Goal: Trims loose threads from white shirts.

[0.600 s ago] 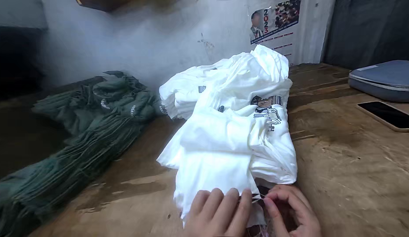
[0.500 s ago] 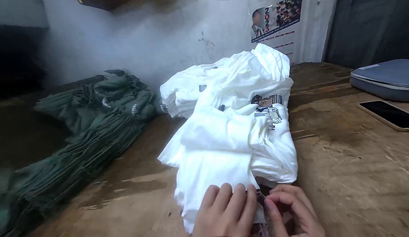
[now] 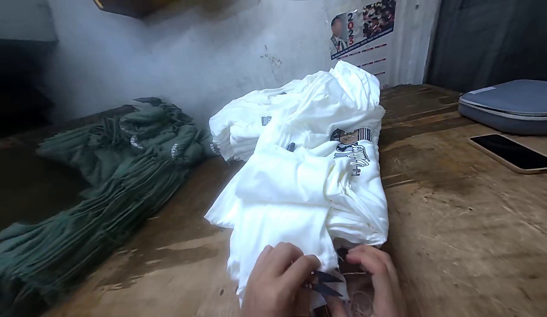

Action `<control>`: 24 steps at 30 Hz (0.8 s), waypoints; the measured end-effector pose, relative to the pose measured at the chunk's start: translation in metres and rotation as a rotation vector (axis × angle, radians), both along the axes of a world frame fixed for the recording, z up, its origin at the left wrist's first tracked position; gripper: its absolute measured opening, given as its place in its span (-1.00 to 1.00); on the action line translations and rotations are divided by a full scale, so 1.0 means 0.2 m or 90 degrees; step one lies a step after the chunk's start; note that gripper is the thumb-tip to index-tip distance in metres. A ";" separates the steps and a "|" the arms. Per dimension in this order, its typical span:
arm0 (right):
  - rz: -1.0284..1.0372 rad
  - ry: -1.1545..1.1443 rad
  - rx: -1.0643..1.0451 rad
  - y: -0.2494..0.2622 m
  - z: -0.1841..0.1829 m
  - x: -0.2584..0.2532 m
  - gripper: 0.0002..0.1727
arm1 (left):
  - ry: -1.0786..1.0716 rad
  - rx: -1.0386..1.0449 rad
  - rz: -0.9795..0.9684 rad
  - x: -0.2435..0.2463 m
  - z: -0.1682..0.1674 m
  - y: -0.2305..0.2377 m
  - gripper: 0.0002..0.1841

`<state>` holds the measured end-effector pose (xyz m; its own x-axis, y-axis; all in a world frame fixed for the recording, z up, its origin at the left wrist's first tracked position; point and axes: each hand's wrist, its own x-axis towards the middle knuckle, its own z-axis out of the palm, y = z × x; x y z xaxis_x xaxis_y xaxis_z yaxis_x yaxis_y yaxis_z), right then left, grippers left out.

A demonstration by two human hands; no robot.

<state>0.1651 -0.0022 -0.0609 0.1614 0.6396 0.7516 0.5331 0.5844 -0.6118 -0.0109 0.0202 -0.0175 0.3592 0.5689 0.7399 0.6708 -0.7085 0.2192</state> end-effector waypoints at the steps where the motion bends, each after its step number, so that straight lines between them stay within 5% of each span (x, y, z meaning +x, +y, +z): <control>1: 0.020 0.027 0.048 0.04 0.00 -0.03 -0.54 | -0.019 -0.015 -0.029 -0.01 0.01 0.01 -0.84; 4: 0.150 0.188 0.165 0.16 0.03 -0.10 -0.92 | -0.093 -0.050 -0.094 -0.03 0.05 0.08 -0.80; 7: 0.199 0.349 0.126 0.24 0.10 -0.13 -0.89 | -0.202 -0.160 -0.147 -0.04 0.09 0.17 -0.86; 9: 0.243 0.310 0.094 0.24 0.11 -0.11 -0.84 | -0.252 -0.254 -0.171 -0.04 0.11 0.20 -0.82; 10: 0.235 0.246 0.099 0.23 0.10 -0.10 -0.66 | -0.272 -0.289 -0.173 -0.04 0.12 0.22 -0.81; 12: 0.102 0.067 0.127 0.21 0.08 -0.08 -0.44 | -0.292 -0.330 -0.172 -0.04 0.15 0.24 -0.83; 16: -0.058 -0.004 0.247 0.18 0.03 -0.03 -0.92 | -0.301 -0.364 -0.176 -0.02 0.17 0.22 -0.85; 18: -0.049 0.055 0.231 0.13 0.05 -0.01 -0.89 | -0.310 -0.367 -0.186 -0.02 0.16 0.22 -0.86; 22: -0.026 0.015 0.185 0.15 0.07 -0.08 -0.52 | -0.314 -0.381 -0.205 -0.02 0.15 0.22 -0.87; 24: -0.037 -0.011 0.233 0.19 0.03 -0.09 -0.74 | -0.309 -0.375 -0.203 -0.03 0.14 0.21 -0.87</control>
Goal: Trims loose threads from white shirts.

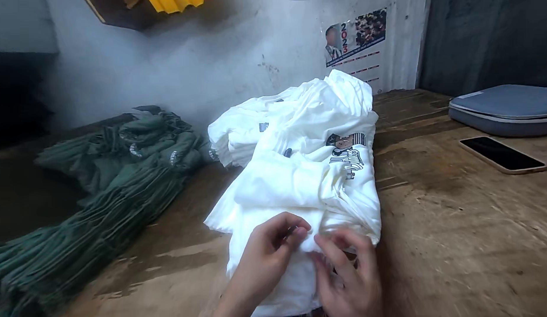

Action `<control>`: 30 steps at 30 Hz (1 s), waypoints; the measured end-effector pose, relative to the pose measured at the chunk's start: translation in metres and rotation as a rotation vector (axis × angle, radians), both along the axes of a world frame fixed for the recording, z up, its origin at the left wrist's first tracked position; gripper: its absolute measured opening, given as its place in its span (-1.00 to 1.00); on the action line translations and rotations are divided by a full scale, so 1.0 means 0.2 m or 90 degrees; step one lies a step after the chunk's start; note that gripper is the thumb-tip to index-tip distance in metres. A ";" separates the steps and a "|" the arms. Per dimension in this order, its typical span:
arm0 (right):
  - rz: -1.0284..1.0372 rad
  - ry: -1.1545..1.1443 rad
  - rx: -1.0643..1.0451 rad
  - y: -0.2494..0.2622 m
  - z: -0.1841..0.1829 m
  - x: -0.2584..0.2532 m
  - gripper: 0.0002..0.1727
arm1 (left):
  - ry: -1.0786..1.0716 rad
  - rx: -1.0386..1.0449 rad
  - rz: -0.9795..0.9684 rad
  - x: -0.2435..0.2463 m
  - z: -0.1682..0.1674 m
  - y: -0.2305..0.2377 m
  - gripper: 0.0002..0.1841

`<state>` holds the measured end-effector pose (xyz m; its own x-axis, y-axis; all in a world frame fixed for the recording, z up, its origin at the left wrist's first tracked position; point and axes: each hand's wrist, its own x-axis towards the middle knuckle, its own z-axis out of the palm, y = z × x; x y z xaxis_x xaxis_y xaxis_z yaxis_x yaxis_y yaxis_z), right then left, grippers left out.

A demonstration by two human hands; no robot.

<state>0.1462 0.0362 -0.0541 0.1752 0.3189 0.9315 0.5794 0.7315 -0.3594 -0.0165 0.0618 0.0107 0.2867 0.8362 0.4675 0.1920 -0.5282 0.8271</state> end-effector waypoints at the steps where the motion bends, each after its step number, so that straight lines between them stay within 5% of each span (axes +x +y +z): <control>1: 0.007 -0.006 0.027 0.00 -0.01 0.01 -0.85 | 0.011 0.026 0.017 -0.01 -0.01 -0.01 -0.86; 4: 0.033 -0.065 0.019 -0.09 -0.04 0.09 -0.85 | 0.136 0.252 0.130 -0.06 -0.05 -0.09 -0.59; 7: 0.052 -0.076 0.012 -0.15 -0.07 0.13 -0.85 | 0.292 0.501 0.234 -0.05 -0.06 -0.20 -0.80; 11: 0.070 -0.071 0.019 -0.16 -0.07 0.10 -0.86 | 0.437 0.748 0.307 0.01 -0.11 -0.22 -0.78; 14: 0.007 -0.027 -0.036 -0.17 -0.06 0.07 -0.91 | 0.431 0.780 0.330 0.02 -0.13 -0.18 -0.81; 16: -0.051 0.003 -0.154 -0.18 -0.03 0.07 -0.66 | 0.415 0.776 0.364 0.01 -0.14 -0.18 -0.83; 18: -0.034 0.017 -0.249 -0.16 -0.02 0.07 -0.62 | 0.413 0.788 0.387 -0.01 -0.15 -0.18 -0.82; 20: 0.002 0.018 -0.223 -0.14 -0.04 0.08 -0.80 | 0.426 0.800 0.381 -0.02 -0.17 -0.19 -0.82; 24: 0.021 0.004 -0.134 -0.16 -0.06 0.08 -0.79 | 0.430 0.820 0.386 0.00 -0.21 -0.18 -0.82; 30: -0.029 -0.058 -0.185 -0.17 -0.02 0.11 -0.65 | 0.371 0.767 0.374 0.00 -0.20 -0.15 -0.81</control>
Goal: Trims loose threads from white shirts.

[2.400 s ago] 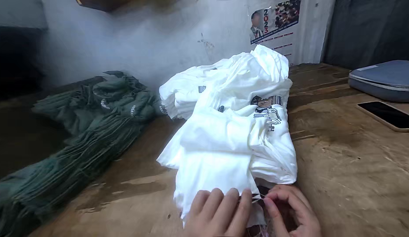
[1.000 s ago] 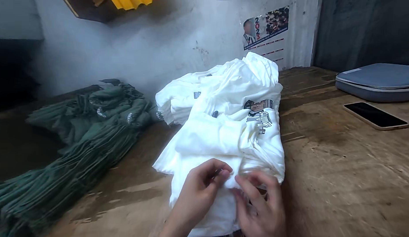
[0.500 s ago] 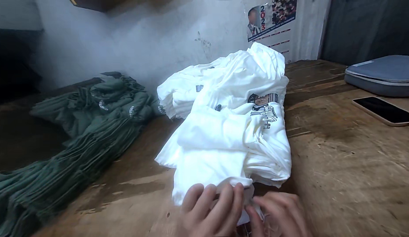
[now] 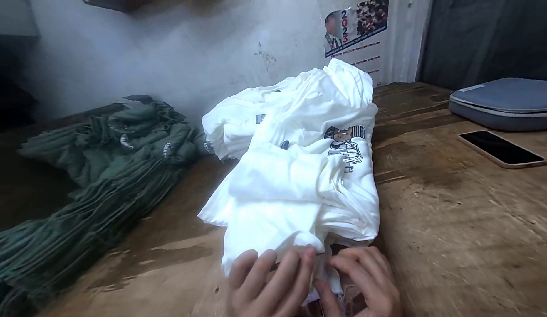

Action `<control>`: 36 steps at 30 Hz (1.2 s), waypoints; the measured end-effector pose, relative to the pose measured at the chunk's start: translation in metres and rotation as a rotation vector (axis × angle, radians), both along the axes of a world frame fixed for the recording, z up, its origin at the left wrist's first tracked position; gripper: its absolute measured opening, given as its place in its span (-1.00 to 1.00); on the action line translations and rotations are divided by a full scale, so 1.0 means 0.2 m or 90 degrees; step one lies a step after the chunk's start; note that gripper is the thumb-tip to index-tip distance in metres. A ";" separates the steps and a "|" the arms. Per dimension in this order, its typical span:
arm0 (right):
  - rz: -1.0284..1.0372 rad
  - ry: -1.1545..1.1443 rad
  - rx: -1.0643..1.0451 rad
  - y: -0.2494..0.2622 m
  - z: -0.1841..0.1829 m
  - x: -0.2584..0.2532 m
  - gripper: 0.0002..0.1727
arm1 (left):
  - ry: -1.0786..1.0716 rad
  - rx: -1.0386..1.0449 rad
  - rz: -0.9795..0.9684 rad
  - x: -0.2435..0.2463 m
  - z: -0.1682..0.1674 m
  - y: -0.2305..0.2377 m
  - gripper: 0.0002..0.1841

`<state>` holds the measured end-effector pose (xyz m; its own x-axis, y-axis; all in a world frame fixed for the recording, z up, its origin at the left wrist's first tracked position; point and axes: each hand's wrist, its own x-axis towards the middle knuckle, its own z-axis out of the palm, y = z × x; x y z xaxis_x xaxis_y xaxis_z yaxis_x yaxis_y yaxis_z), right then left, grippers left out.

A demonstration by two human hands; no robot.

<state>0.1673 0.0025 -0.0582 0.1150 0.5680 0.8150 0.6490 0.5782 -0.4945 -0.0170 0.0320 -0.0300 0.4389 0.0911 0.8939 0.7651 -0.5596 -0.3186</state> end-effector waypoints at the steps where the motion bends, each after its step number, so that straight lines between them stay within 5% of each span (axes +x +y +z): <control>1: -0.015 0.008 0.006 0.01 0.01 0.00 -0.57 | -0.009 -0.013 -0.005 -0.01 0.00 0.00 -0.81; 5: -0.010 0.048 0.040 0.04 0.03 -0.02 -0.32 | 0.001 -0.031 -0.020 -0.03 -0.02 0.02 -0.79; 15: 0.046 0.116 0.052 0.02 -0.03 0.02 -0.66 | 0.039 -0.001 -0.006 0.02 -0.01 0.03 -0.80; 20: 0.014 0.028 0.035 0.05 0.04 -0.03 -0.55 | -0.138 -0.100 -0.038 0.03 -0.03 0.03 -0.75; 23: -0.001 -0.026 0.073 0.13 0.11 -0.08 -0.87 | -0.208 -0.198 0.035 -0.04 0.00 0.03 -0.54; 26: 0.013 0.061 0.027 0.18 0.26 -0.09 -0.91 | -0.319 -0.285 0.076 -0.25 0.21 0.05 -0.53; 30: 0.433 0.372 -0.216 0.30 0.53 -0.07 -0.30 | -0.639 -0.533 -0.167 -0.35 0.54 0.22 -0.65; 32: 0.485 0.486 -0.228 0.41 0.57 -0.10 -0.11 | -0.591 -0.572 -0.138 -0.25 0.61 0.38 -0.48; 34: 0.387 0.480 -0.224 0.49 0.56 -0.13 -0.33 | -0.436 -0.604 0.005 -0.15 0.56 0.58 -0.44; 36: 0.283 0.321 -0.148 0.49 0.47 -0.15 -0.61 | -0.302 -0.666 0.115 -0.10 0.47 0.74 -0.50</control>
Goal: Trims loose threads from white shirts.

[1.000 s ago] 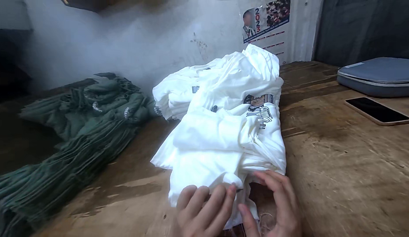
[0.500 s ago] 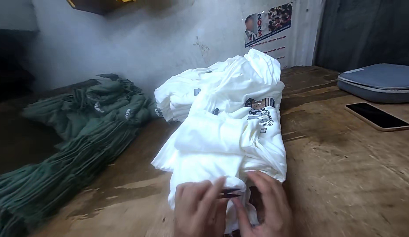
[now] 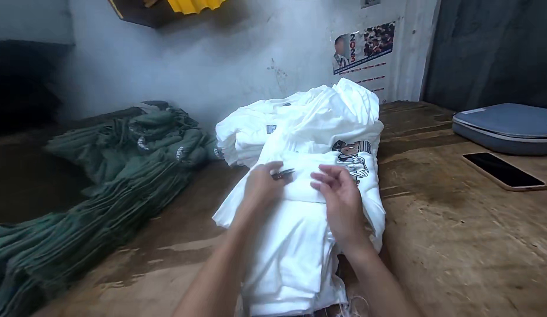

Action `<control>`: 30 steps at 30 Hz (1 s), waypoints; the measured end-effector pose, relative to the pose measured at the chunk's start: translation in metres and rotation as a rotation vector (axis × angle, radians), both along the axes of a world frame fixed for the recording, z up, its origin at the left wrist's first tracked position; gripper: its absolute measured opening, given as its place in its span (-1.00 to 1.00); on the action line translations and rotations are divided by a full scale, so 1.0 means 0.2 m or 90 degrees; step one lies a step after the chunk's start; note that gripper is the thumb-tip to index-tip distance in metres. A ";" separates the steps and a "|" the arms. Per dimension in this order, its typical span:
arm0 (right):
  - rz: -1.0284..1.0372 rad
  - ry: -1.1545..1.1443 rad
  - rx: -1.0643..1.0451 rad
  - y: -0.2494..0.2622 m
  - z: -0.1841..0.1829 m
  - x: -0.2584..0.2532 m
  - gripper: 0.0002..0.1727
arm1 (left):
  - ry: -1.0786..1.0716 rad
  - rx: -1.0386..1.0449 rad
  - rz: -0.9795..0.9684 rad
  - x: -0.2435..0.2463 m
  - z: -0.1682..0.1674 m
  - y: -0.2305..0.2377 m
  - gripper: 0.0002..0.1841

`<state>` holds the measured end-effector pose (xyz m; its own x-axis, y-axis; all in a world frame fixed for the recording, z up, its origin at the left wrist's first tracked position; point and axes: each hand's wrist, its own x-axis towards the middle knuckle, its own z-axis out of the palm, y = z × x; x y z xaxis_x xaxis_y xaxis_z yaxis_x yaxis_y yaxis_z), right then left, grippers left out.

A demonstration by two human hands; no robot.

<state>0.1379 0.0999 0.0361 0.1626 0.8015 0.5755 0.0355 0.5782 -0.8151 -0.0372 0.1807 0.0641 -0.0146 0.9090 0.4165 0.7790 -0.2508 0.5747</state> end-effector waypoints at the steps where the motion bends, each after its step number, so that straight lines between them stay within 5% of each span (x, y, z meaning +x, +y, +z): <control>1: -0.044 -0.136 0.081 -0.03 -0.06 0.01 -0.63 | 0.015 -0.013 0.013 0.00 -0.03 0.04 -0.50; 4: -0.150 -0.593 0.239 -0.24 -0.24 0.07 -0.35 | -0.019 0.152 0.067 -0.05 -0.11 -0.04 -0.53; 5: -0.151 -0.651 0.278 -0.30 -0.30 0.09 -0.55 | -0.003 0.240 0.079 -0.08 -0.14 -0.09 -0.57; 6: -0.122 -0.634 0.304 -0.36 -0.36 0.11 -0.83 | 0.009 0.318 0.075 -0.11 -0.18 -0.15 -0.63; 7: -0.047 -0.597 0.277 -0.43 -0.39 0.14 -0.91 | 0.018 0.375 0.060 -0.13 -0.22 -0.21 -0.68; 10: 0.066 -0.570 0.149 -0.55 -0.37 0.20 -0.85 | 0.001 0.408 -0.001 -0.19 -0.36 -0.39 -0.80; 13: -0.177 -0.523 0.196 -0.46 -0.31 0.14 -0.66 | -0.076 0.385 -0.100 -0.16 -0.47 -0.53 -0.80; 15: -0.201 -0.535 0.233 -0.33 -0.30 0.12 -0.62 | -0.076 0.361 -0.201 -0.15 -0.52 -0.61 -0.80; 17: -0.068 -0.483 0.282 -0.31 -0.34 0.13 -0.86 | -0.023 0.309 -0.289 -0.18 -0.58 -0.71 -0.78; 19: 0.025 -0.436 0.263 -0.40 -0.34 0.14 -0.86 | 0.043 0.277 -0.293 -0.26 -0.64 -0.74 -0.72; 22: -0.095 -0.472 0.230 -0.49 -0.42 0.10 -0.50 | 0.004 0.298 -0.253 -0.35 -0.75 -0.71 -0.86; 25: -0.227 -0.526 0.197 -0.46 -0.43 0.00 -0.19 | -0.063 0.327 -0.270 -0.31 -0.65 -0.75 -0.86; 28: -0.341 -0.419 0.183 -0.40 -0.41 -0.03 -0.69 | -0.099 0.285 -0.325 -0.27 -0.53 -0.86 -0.74; 30: -0.267 -0.362 0.195 -0.43 -0.37 0.06 -0.82 | -0.092 0.243 -0.349 -0.29 -0.49 -0.92 -0.70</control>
